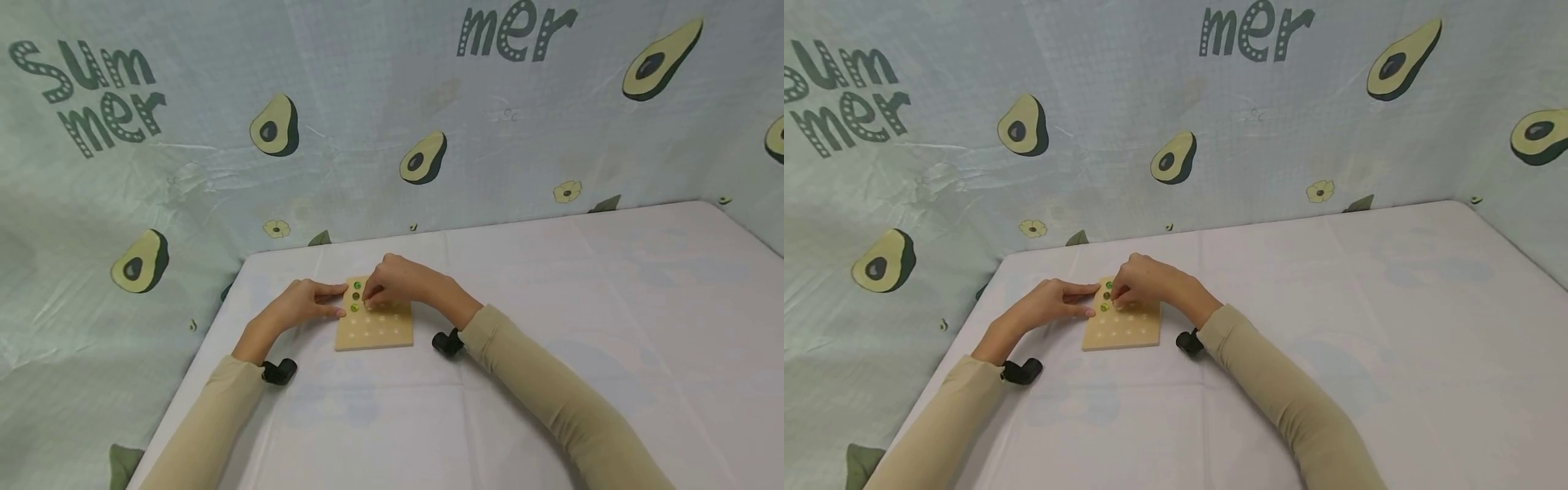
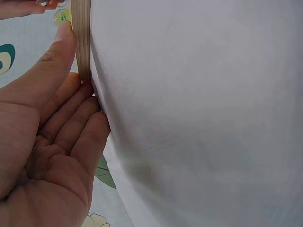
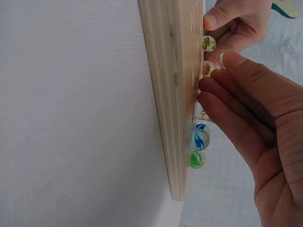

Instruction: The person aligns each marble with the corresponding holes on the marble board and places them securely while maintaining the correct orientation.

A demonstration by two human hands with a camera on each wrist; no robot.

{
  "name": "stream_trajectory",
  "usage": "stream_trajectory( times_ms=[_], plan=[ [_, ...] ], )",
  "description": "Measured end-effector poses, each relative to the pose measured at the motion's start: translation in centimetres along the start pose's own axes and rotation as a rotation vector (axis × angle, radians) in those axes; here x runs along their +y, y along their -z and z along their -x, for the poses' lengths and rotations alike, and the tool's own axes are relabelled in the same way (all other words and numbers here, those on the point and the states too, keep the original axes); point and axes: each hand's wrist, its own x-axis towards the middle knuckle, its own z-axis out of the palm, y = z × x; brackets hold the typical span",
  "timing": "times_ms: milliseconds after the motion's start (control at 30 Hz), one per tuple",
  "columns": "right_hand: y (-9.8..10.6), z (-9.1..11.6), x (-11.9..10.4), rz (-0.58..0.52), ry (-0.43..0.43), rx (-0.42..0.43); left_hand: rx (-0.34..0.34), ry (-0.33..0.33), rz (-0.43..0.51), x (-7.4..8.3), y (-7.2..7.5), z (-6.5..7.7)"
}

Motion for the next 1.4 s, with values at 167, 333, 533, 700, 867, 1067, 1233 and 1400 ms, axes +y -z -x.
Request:
stream_trajectory(
  times_ms=[167,333,533,700,867,1067,1233,1400],
  plan=[
    [0.3,-0.4,-0.3,0.009,-0.012,-0.046,-0.002,0.002,-0.001,0.0,0.2,0.0],
    [0.3,-0.5,-0.5,0.011,-0.030,-0.073,-0.012,0.014,0.012,-0.1,0.1,-0.1],
    [0.2,-0.5,-0.4,0.039,-0.022,-0.063,-0.013,0.005,0.026,-0.1,0.0,-0.1],
    [0.1,-0.6,-0.5,0.068,-0.001,-0.080,-0.018,0.001,0.021,-0.3,-0.1,0.0],
    [0.0,-0.8,-0.7,0.167,0.015,-0.094,-0.009,-0.007,0.025,-0.1,0.0,0.0],
    [-0.1,-0.8,-1.0,0.198,0.012,-0.134,-0.017,0.023,0.030,0.0,-0.3,0.0],
    [-0.1,0.1,-1.1,0.153,0.002,-0.113,-0.027,0.026,0.029,0.1,-0.5,-0.1],
    [0.7,2.2,-1.2,0.117,-0.010,-0.061,-0.019,0.013,-0.016,0.2,-0.1,-0.2]
  ],
)
